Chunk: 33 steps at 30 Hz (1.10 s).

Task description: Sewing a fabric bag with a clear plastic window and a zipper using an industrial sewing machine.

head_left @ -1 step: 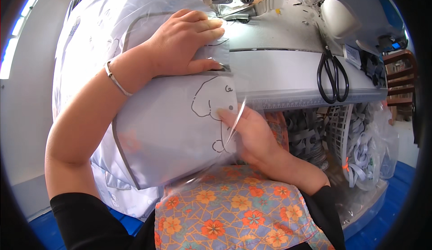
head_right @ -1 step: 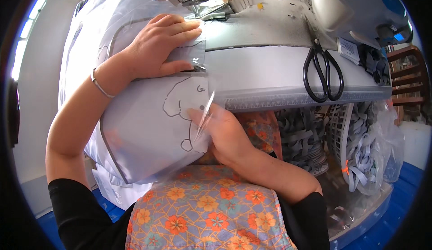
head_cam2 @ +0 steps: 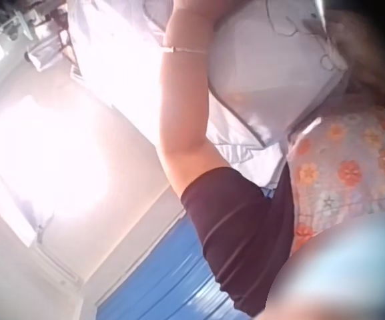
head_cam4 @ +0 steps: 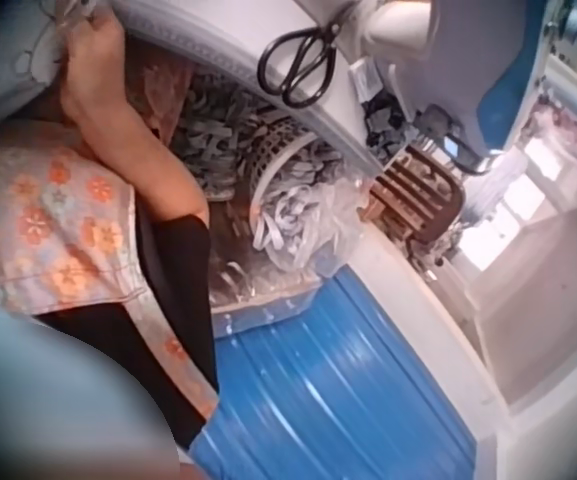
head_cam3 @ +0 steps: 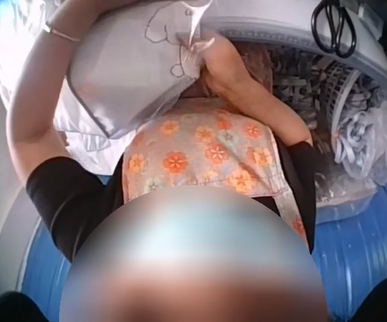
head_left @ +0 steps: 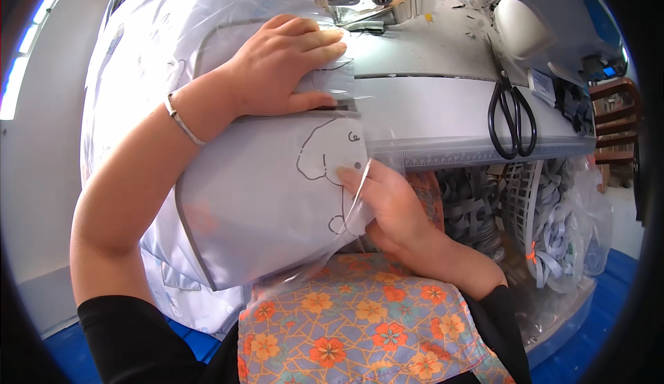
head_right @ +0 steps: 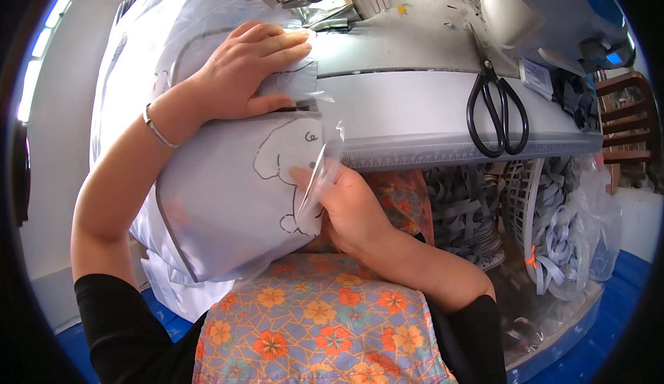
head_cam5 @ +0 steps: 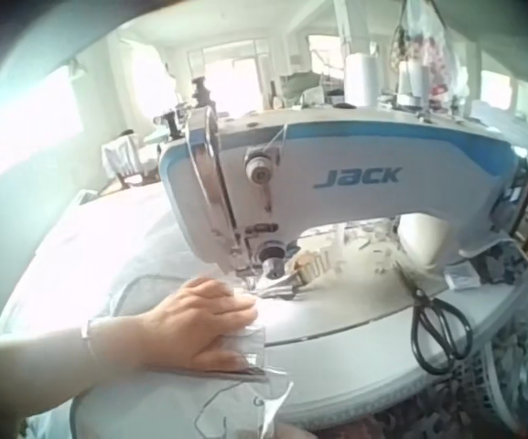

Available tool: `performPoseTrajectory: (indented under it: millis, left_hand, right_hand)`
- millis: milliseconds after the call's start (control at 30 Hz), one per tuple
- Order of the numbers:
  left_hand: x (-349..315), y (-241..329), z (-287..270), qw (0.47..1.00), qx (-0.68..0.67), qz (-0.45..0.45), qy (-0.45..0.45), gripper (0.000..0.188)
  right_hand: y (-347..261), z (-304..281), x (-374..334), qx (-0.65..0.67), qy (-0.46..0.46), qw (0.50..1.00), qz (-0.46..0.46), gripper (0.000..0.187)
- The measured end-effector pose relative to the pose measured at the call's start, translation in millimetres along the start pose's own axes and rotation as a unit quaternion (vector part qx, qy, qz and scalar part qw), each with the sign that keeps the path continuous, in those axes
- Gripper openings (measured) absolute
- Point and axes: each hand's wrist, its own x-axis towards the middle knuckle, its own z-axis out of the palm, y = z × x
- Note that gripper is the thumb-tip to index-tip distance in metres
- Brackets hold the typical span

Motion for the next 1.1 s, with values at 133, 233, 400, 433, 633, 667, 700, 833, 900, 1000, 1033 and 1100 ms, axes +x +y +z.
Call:
performPoseTrajectory:
  millis: [133,233,400,433,633,667,700,833,900,1000,1033,1100]
  left_hand:
    - [-7,-1,10,0.999,-0.004,0.007,0.032,0.065]
    - [-11,2,10,0.999,0.009,-0.007,0.03,0.064]
    - [-9,1,7,1.0,-0.02,-0.001,0.015,0.063]
    - [-4,0,8,1.0,-0.02,0.005,0.02,0.063]
    - [-5,-2,15,0.999,-0.027,0.023,0.041,0.058]
    - [-7,-2,15,0.998,-0.03,0.016,0.048,0.055]
    - [-8,-2,15,0.998,-0.032,0.009,0.056,0.052]
    - [-7,-2,12,0.998,-0.036,0.008,0.055,0.052]
    - [-6,-2,8,0.998,-0.031,0.015,0.06,0.051]
    - [-2,-4,0,0.997,-0.021,0.03,0.072,0.049]
    - [-1,-4,-3,0.997,-0.018,0.031,0.074,0.049]
    - [0,-3,-8,0.997,-0.011,0.031,0.074,0.049]
  right_hand:
    - [-3,-33,-4,-0.008,-0.085,0.996,-0.012,0.025]
    - [-28,-38,4,-0.345,-0.103,0.932,-0.05,0.024]
    - [-116,-5,54,-0.672,0.134,0.568,-0.456,0.014]
    - [-126,-15,79,-0.676,0.117,0.498,-0.531,0.022]
    - [-125,-15,125,-0.737,0.079,0.456,-0.492,0.012]
    - [-124,-16,124,-0.733,0.051,0.457,-0.502,0.009]
    - [-123,-17,123,-0.728,0.024,0.456,-0.512,0.008]
    - [-115,-13,121,-0.708,0.022,0.458,-0.538,0.009]
    - [-116,-14,122,-0.733,0.016,0.413,-0.54,0.012]
    - [-121,-7,115,-0.748,0.013,0.376,-0.547,0.014]
    - [-122,-4,113,-0.748,0.013,0.373,-0.549,0.014]
    - [-123,-1,109,-0.758,0.014,0.351,-0.55,0.017]
